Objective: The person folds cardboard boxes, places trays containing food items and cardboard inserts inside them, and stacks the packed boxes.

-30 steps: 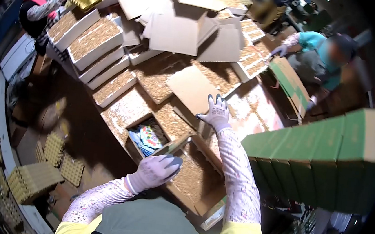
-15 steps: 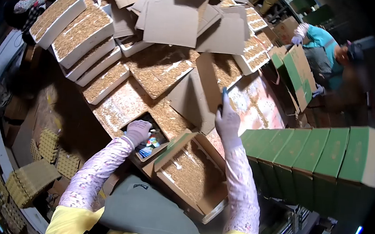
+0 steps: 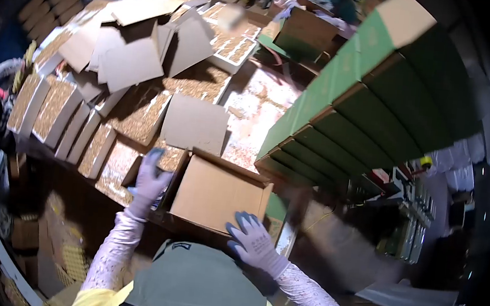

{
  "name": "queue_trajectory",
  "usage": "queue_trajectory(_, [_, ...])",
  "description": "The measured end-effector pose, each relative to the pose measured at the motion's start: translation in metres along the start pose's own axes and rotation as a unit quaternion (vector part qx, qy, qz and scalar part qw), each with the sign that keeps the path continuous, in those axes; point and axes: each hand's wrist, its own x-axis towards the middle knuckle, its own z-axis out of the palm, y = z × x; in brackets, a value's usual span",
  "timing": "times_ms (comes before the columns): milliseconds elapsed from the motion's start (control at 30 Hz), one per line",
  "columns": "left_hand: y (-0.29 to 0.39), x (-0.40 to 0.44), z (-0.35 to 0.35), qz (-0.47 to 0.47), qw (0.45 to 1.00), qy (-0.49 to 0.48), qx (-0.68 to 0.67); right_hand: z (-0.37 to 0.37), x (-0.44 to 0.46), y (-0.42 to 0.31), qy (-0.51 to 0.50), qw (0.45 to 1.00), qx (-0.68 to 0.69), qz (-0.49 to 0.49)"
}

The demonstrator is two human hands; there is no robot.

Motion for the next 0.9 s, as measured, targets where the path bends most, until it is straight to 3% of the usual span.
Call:
queue_trajectory(33, [-0.013, 0.008, -0.005, -0.129, 0.963, -0.052, -0.229, -0.006, 0.017, -0.007, 0.043, 0.998, 0.044, 0.016])
queue_trajectory(67, [-0.030, 0.005, -0.005, -0.265, 0.854, -0.106, -0.435, -0.012, 0.042, -0.018, 0.080, 0.992, 0.094, 0.036])
queue_trajectory(100, [-0.060, -0.006, 0.007, -0.284, 0.784, -0.165, -0.527, -0.001, 0.062, -0.017, 0.047, 0.996, 0.052, 0.057])
queue_trajectory(133, [-0.089, -0.010, 0.028, -0.291, 0.704, -0.217, -0.610, 0.039, 0.078, 0.006, -0.124, 0.988, -0.019, 0.094])
queue_trajectory(167, [-0.099, -0.012, 0.045, -0.251, 0.693, -0.257, -0.625, 0.056, 0.079, 0.019, -0.134, 0.988, -0.022, 0.075])
queue_trajectory(200, [-0.070, -0.004, 0.045, -0.446, 0.637, -0.215, -0.591, 0.063, 0.081, 0.026, -0.140, 0.988, -0.026, 0.059])
queue_trajectory(300, [-0.046, -0.021, 0.083, -0.341, 0.848, -0.238, -0.329, 0.017, 0.046, 0.042, 0.124, 0.967, 0.219, 0.026])
queue_trajectory(333, [-0.032, -0.021, 0.091, -0.275, 0.907, -0.244, -0.204, -0.001, 0.029, 0.055, 0.224, 0.944, 0.201, 0.133])
queue_trajectory(367, [-0.043, -0.018, 0.102, -0.282, 0.900, -0.206, -0.262, 0.003, 0.012, 0.071, 0.294, 0.885, 0.264, 0.244])
queue_trajectory(400, [-0.036, -0.010, 0.094, -0.334, 0.878, -0.259, -0.224, 0.039, -0.002, 0.097, 0.298, 0.780, 0.439, 0.332])
queue_trajectory(467, [-0.039, -0.004, 0.096, -0.338, 0.866, -0.291, -0.227, 0.138, -0.010, 0.134, 0.218, 0.482, 0.745, 0.408])
queue_trajectory(500, [-0.033, -0.005, 0.090, -0.321, 0.868, -0.280, -0.254, 0.184, -0.008, 0.138, 0.202, 0.449, 0.746, 0.449])
queue_trajectory(533, [-0.022, -0.010, 0.080, -0.303, 0.870, -0.269, -0.281, 0.182, 0.005, 0.131, 0.178, 0.659, 0.570, 0.458])
queue_trajectory(567, [-0.015, -0.013, 0.075, -0.282, 0.872, -0.256, -0.308, 0.181, 0.017, 0.123, 0.151, 0.800, 0.324, 0.482])
queue_trajectory(600, [-0.024, -0.020, 0.069, -0.289, 0.822, -0.285, -0.400, 0.152, 0.022, 0.109, 0.157, 0.792, 0.356, 0.471])
queue_trajectory(667, [0.005, -0.030, 0.027, -0.300, 0.795, -0.310, -0.425, 0.099, 0.028, 0.096, 0.174, 0.751, 0.500, 0.394])
queue_trajectory(733, [0.009, -0.041, 0.025, -0.303, 0.763, -0.247, -0.515, 0.091, 0.047, 0.122, 0.307, 0.821, 0.373, 0.304])
queue_trajectory(767, [0.016, -0.039, 0.018, -0.292, 0.759, -0.213, -0.541, 0.041, 0.051, 0.116, 0.219, 0.753, 0.503, 0.363])
queue_trajectory(800, [0.024, -0.026, 0.009, -0.276, 0.761, -0.192, -0.555, -0.005, 0.051, 0.108, 0.305, 0.761, 0.497, 0.285])
queue_trajectory(867, [0.046, 0.019, -0.019, -0.218, 0.766, -0.151, -0.585, -0.099, 0.051, 0.093, 0.447, 0.759, 0.462, 0.104])
queue_trajectory(900, [0.063, 0.052, -0.038, -0.174, 0.767, -0.132, -0.603, -0.151, 0.031, 0.091, 0.529, 0.800, 0.264, 0.102])
